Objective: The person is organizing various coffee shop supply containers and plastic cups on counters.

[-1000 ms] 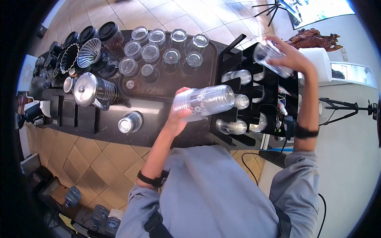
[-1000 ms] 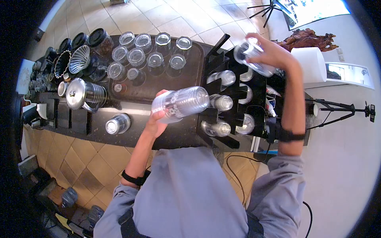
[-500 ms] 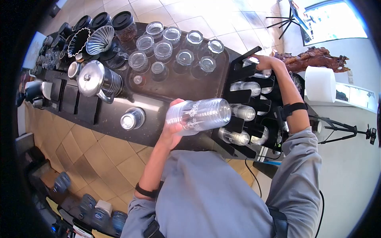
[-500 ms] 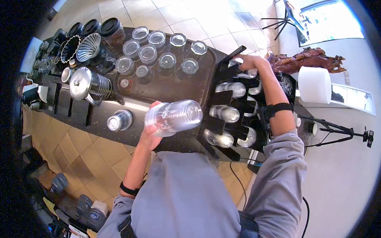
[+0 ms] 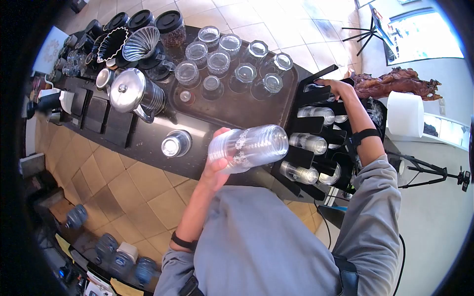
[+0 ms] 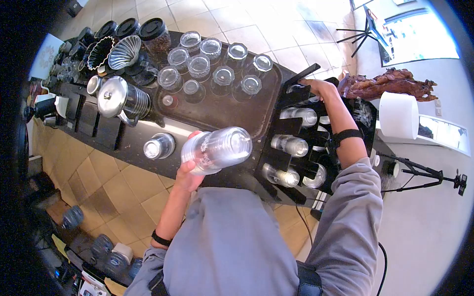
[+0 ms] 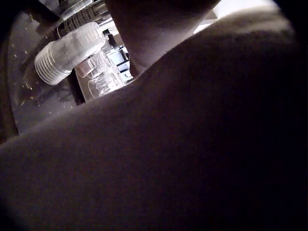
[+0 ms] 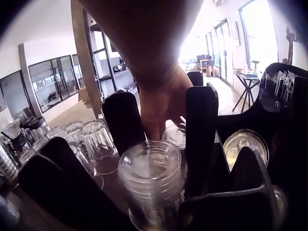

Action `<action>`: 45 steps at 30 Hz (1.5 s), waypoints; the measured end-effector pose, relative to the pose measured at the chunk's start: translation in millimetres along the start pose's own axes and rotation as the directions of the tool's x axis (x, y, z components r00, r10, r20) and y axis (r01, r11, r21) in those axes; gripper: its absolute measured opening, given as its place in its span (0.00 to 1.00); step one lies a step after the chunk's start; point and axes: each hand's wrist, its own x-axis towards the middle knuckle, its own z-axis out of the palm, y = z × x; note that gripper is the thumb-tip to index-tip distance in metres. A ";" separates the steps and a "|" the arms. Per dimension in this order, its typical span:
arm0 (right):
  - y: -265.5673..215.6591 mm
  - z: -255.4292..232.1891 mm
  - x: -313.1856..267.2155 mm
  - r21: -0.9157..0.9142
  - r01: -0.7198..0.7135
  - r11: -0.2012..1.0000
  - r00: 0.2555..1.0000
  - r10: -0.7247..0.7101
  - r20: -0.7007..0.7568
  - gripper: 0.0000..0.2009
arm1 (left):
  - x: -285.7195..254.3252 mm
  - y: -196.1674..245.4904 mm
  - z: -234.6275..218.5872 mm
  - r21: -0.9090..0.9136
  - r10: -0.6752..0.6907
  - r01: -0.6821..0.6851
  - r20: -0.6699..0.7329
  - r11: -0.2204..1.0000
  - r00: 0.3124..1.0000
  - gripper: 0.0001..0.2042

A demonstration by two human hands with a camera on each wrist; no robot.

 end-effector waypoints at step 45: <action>-33.2 -10.0 -272.1 0.168 0.164 0.972 0.866 -0.060 -0.497 0.40 | 44.4 -7.5 17.9 0.424 -0.099 0.041 0.115 0.905 0.988 0.40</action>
